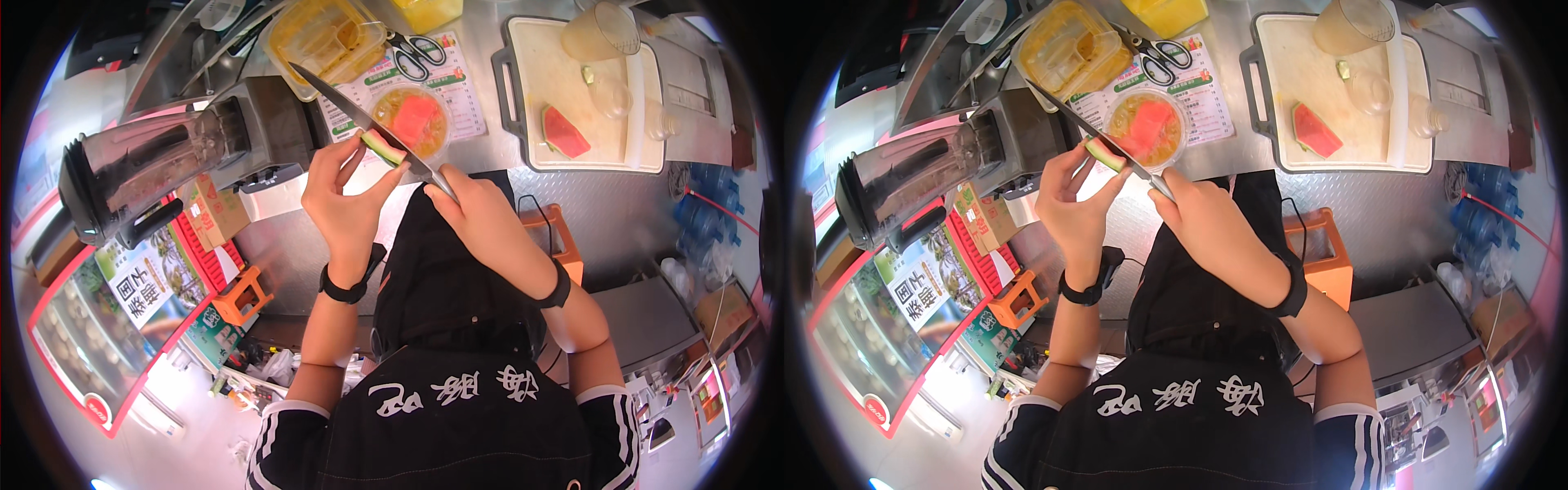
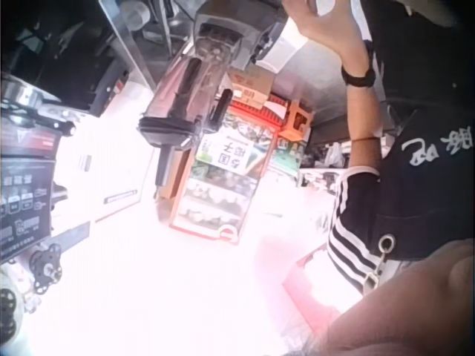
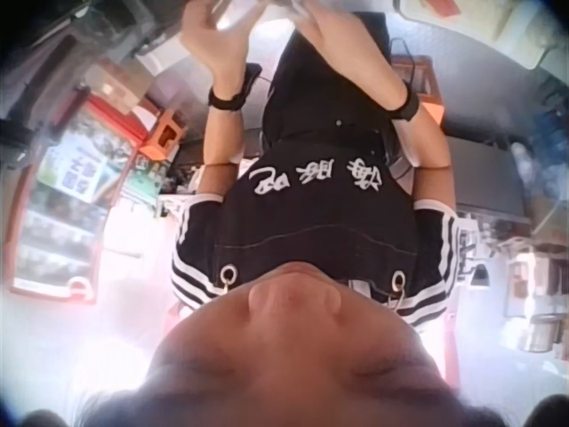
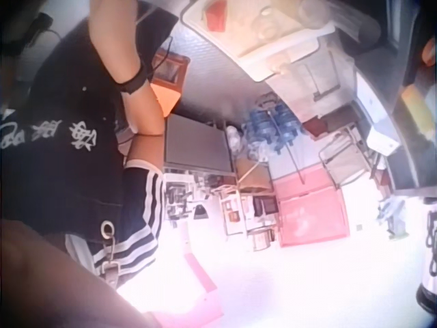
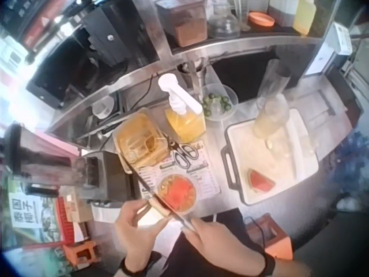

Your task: The person prepares a drink by scooping ice into a cup of liquid, adding sliced lime, shaking the container, and then cutting a wedge of watermelon to add to the drink before sealing it with a lid.

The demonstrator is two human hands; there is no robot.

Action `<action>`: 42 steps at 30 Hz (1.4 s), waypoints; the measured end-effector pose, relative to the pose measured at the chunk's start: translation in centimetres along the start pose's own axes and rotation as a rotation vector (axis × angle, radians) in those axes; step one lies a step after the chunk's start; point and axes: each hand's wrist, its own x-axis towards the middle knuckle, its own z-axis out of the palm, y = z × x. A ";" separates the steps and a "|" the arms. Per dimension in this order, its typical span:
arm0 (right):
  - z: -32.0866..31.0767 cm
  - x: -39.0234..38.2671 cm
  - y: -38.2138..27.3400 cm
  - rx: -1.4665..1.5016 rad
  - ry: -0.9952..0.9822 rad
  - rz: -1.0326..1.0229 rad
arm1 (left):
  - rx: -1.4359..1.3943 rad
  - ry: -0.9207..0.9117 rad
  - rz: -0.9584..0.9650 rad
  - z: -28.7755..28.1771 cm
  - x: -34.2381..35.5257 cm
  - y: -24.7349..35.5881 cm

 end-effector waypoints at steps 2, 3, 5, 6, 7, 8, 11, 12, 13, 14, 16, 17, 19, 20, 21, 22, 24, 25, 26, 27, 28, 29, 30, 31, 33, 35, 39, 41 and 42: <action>-0.3 0.1 1.1 0.258 -0.099 0.027 | 0.148 -0.078 0.173 -0.6 -0.2 -0.5; -0.8 0.3 1.3 0.258 -0.099 0.027 | 0.148 -0.078 0.173 -1.0 -0.1 -0.7; -2.1 0.7 1.4 0.562 -0.337 0.415 | 0.092 -0.079 0.202 -1.9 0.1 -1.0; -1.9 0.6 2.8 0.629 -0.328 0.432 | 0.041 -0.067 0.186 -2.2 0.5 -1.2; -2.0 0.6 3.7 0.635 -0.338 0.430 | 0.026 -0.070 0.157 -2.7 0.8 -1.1; -2.0 0.5 4.1 0.689 -0.339 0.422 | 0.000 -0.063 0.118 -2.9 1.1 -1.2; -1.1 0.4 4.7 0.795 -0.328 0.371 | -0.109 -0.018 0.014 -3.2 1.7 -1.5; -0.8 0.5 4.9 0.848 -0.308 0.334 | -0.195 0.012 -0.050 -3.2 1.8 -1.6; -0.5 0.7 5.0 0.845 -0.306 0.331 | -0.197 0.012 -0.047 -3.1 1.8 -1.7; -0.3 1.0 5.2 0.916 -0.316 0.352 | -0.246 0.023 -0.034 -3.0 1.7 -2.0; 0.2 1.7 5.3 0.980 -0.316 0.375 | -0.301 0.034 -0.017 -2.6 1.5 -2.1; 0.5 1.9 5.9 0.976 -0.312 0.372 | -0.329 0.049 -0.044 -2.4 1.2 -2.1; 1.4 2.2 6.9 0.859 -0.351 0.323 | -0.358 0.060 -0.067 -2.2 0.8 -2.0; 1.3 1.9 7.5 0.843 -0.370 0.295 | -0.384 0.077 -0.070 -2.0 0.6 -2.0; 1.2 1.6 7.7 0.843 -0.374 0.291 | -0.405 0.101 -0.072 -2.2 0.4 -2.2; 1.1 1.2 8.0 0.861 -0.344 0.306 | -0.416 0.091 -0.062 -2.3 0.3 -2.4; 0.6 0.8 8.8 0.872 -0.316 0.343 | -0.417 0.082 -0.057 -2.4 0.1 -2.6; 0.1 0.5 9.2 0.870 -0.320 0.340 | -0.418 0.070 -0.054 -2.4 0.1 -2.6; -0.4 0.2 9.5 0.868 -0.305 0.316 | -0.418 0.076 -0.052 -2.5 0.0 -2.8; -0.9 0.0 9.6 0.865 -0.290 0.291 | -0.417 0.075 -0.044 -2.6 0.1 -2.9; -1.5 -0.1 9.3 0.850 -0.286 0.313 | -0.416 0.076 -0.035 -2.8 0.1 -3.0; -1.5 0.0 9.1 0.846 -0.294 0.307 | -0.415 0.086 -0.031 -3.1 0.2 -2.9; -1.8 0.2 9.1 0.875 -0.245 0.260 | -0.428 0.083 -0.052 -3.1 0.3 -2.8; -1.9 0.4 9.0 0.901 -0.195 0.211 | -0.443 0.081 -0.072 -3.1 0.5 -2.7; -1.2 0.1 8.3 0.839 -0.110 0.190 | -0.472 0.101 -0.084 -3.7 0.2 -2.4; -0.8 0.1 7.7 0.776 0.014 0.178 | -0.509 0.108 -0.090 -4.5 0.0 -2.4; 2.3 -3.9 3.4 0.737 0.211 0.249 | -0.569 0.071 -0.092 -9.5 -1.2 -3.6; 5.0 -6.2 3.2 0.667 0.356 0.212 | -0.701 0.008 -0.069 -13.2 -1.6 -4.9; 6.6 -6.9 2.4 0.645 0.469 0.193 | -0.717 -0.021 -0.037 -15.3 -1.8 -6.1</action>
